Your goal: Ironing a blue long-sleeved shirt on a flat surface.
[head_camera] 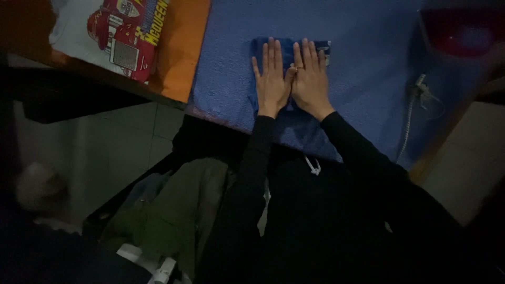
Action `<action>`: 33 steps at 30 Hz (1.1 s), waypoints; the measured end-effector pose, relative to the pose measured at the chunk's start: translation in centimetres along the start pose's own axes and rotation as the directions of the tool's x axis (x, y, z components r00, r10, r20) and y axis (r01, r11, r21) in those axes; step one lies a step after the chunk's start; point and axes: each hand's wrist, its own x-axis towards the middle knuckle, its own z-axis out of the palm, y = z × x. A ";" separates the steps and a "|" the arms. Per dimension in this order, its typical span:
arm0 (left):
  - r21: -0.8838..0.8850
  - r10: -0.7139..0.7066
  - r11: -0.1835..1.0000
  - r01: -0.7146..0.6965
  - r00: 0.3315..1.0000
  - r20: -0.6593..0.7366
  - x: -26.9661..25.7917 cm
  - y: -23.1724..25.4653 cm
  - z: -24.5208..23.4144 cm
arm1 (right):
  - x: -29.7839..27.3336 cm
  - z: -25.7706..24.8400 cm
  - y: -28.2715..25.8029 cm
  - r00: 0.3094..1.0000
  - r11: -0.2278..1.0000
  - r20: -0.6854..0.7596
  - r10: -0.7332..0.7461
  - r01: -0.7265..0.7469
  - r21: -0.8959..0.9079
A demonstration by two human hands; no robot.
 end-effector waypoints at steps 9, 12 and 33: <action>-0.899 -0.621 -0.011 0.439 0.701 0.350 -12.1 4.0 1.7 | 4.8 -0.4 7.4 0.994 0.989 0.076 -0.079 0.088 -0.117; -0.739 -0.427 -0.419 0.527 0.604 0.673 -12.0 4.8 1.8 | 7.4 -1.9 7.8 0.961 0.997 0.275 0.002 0.017 -0.069; -0.457 0.263 0.864 -0.212 0.963 0.052 10.0 4.0 -7.6 | -8.0 -3.6 7.4 0.539 -0.219 0.676 0.503 -0.677 0.702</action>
